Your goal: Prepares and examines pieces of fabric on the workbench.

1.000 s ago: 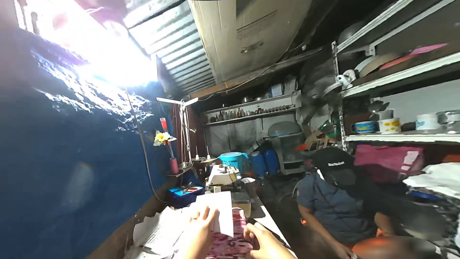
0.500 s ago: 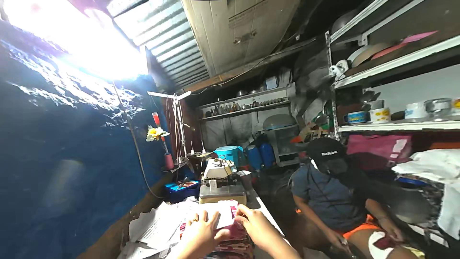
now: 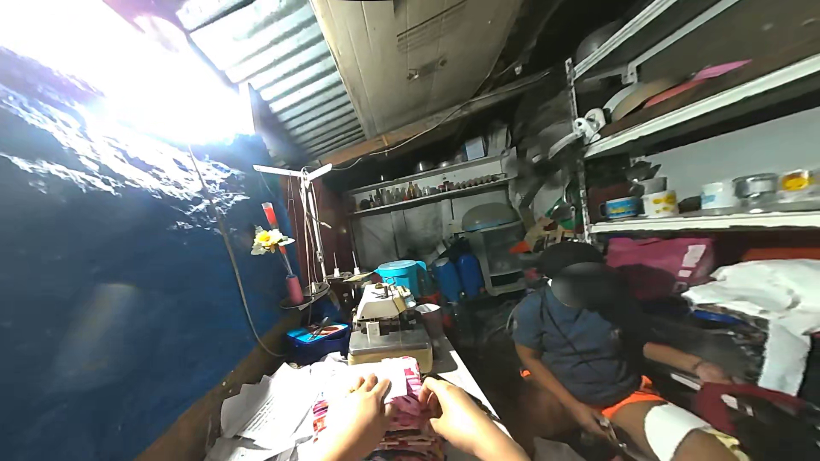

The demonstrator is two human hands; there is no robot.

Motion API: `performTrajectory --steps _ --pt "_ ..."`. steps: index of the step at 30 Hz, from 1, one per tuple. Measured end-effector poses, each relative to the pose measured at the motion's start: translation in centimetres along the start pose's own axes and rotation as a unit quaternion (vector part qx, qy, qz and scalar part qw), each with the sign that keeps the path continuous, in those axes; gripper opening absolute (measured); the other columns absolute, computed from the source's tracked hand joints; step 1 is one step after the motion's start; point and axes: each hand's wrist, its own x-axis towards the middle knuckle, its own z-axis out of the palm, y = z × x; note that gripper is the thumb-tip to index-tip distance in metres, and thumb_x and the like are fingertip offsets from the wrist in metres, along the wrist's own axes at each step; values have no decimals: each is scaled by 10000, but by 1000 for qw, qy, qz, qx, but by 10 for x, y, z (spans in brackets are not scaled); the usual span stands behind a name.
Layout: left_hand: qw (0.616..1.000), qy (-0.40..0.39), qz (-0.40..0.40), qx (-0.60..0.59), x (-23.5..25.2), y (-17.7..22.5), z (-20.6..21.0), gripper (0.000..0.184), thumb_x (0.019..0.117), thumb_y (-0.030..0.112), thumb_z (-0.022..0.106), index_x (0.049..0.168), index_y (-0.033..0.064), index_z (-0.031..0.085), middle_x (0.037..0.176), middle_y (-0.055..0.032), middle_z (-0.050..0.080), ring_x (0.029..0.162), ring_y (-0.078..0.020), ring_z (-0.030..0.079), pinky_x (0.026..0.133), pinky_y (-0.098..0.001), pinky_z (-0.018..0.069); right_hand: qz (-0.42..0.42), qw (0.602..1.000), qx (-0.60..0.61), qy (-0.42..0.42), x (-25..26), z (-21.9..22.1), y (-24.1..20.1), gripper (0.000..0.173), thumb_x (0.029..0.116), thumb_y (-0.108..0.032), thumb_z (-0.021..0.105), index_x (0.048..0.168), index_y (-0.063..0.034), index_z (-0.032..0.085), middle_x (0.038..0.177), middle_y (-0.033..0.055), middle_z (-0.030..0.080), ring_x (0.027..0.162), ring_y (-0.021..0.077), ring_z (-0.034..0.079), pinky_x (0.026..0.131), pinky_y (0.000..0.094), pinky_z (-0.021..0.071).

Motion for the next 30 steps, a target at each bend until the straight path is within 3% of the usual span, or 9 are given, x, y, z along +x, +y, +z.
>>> performTrajectory --steps 5,11,16,20,25,30 --pt "999 -5 -32 39 -3 15 -1 504 1064 314 506 1498 59 483 1530 -213 464 1427 -417 408 1146 -575 333 1 1000 -9 15 1 3 1 357 963 30 585 1319 39 612 1318 267 589 1260 376 562 1091 484 426" --pt "999 6 -18 27 -3 14 -1 519 1127 342 271 1454 35 533 1501 -203 503 1421 -393 428 1161 -565 310 -8 999 10 39 -6 -9 -10 285 1058 -117 541 1272 36 651 1276 247 620 1226 342 587 1081 453 432" --pt "999 -1 -24 43 -2 11 2 640 1105 508 260 1516 65 470 1556 -204 443 1456 -409 378 1168 -590 292 -5 999 15 35 -5 -8 -11 285 1076 -103 485 1273 44 631 1268 240 642 1216 337 610 1075 474 439" --pt "998 -9 -34 56 -4 13 4 650 1097 514 312 1559 66 404 1611 -209 367 1504 -412 307 1199 -584 247 19 999 47 16 -2 -4 -7 300 1056 -89 528 1317 46 587 1282 234 635 1194 326 624 1057 462 458" --pt "997 -1 -28 68 -3 12 6 627 1106 492 290 1556 72 411 1618 -209 360 1509 -401 306 1206 -576 234 7 1000 -7 -18 -1 -2 -5 458 905 72 637 1355 26 566 1328 257 603 1248 382 584 1067 527 446" --pt "997 -7 -33 68 -3 15 4 624 1102 496 306 1535 66 435 1595 -204 395 1495 -391 335 1197 -580 248 22 999 -34 3 2 4 -4 351 985 2 585 1334 6 622 1341 257 593 1283 392 556 1091 541 422"
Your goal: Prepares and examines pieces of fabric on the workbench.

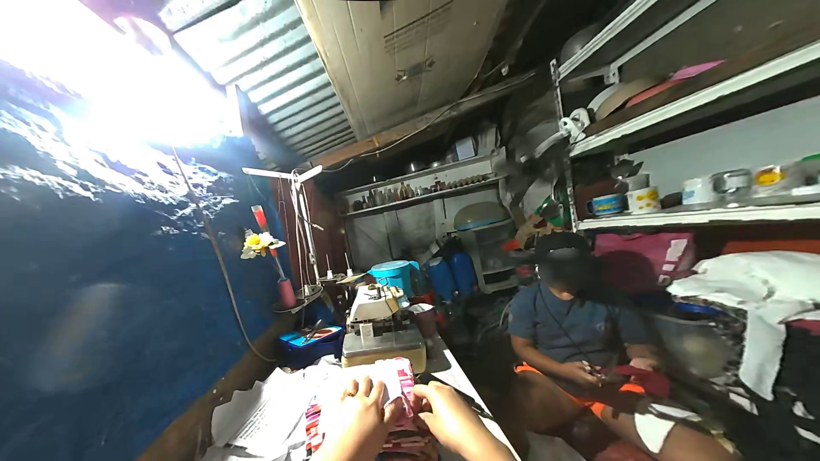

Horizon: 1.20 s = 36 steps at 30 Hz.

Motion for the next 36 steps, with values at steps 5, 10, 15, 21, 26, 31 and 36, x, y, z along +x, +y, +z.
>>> performTrajectory --steps 5,10,15,21,26,31,36 --pt "1000 -1 -6 4 0 3 -2 610 1103 486 313 1515 61 462 1567 -201 429 1471 -393 367 1182 -572 280 -12 1000 6 -9 0 -2 1 336 1033 -20 526 1361 4 595 1351 259 582 1284 392 555 1092 529 420" --pt "1000 -4 -10 4 0 4 -1 649 1090 521 341 1518 46 451 1569 -217 419 1473 -410 354 1189 -576 265 -23 999 36 0 -2 -7 -3 319 1035 20 466 1332 23 581 1316 245 614 1239 364 596 1064 516 446" --pt "1000 -7 -15 25 -1 6 -1 697 1052 550 445 1537 49 422 1585 -219 393 1480 -402 346 1186 -576 273 7 997 82 -9 -6 -12 -10 359 1025 45 436 1372 20 522 1329 255 588 1199 360 609 1015 506 475" --pt "999 -10 -13 33 -3 6 -2 870 975 673 504 1563 45 377 1593 -229 374 1482 -417 332 1189 -589 262 55 967 250 -1 -5 -10 -6 401 1005 27 507 1402 19 456 1315 239 548 1085 300 616 914 438 517" --pt "999 8 18 30 -3 1 2 902 920 660 614 1521 17 419 1530 -255 434 1421 -440 399 1161 -608 290 87 884 460 14 -11 -9 -18 454 1062 -32 484 1491 -57 340 1252 200 580 971 226 668 829 362 558" --pt "999 26 26 14 0 -4 4 721 996 525 590 1508 35 457 1497 -227 492 1400 -409 449 1161 -574 316 78 841 535 39 -11 -4 -25 433 1073 -41 476 1487 -53 352 1312 201 553 1085 257 649 893 398 558" --pt "995 78 56 -22 6 -15 5 429 1002 18 490 1420 54 576 1349 -200 630 1263 -393 587 1063 -569 436 42 819 571 33 -13 -10 -27 532 1077 -18 447 1568 -89 253 1342 179 554 1098 219 650 911 368 551"
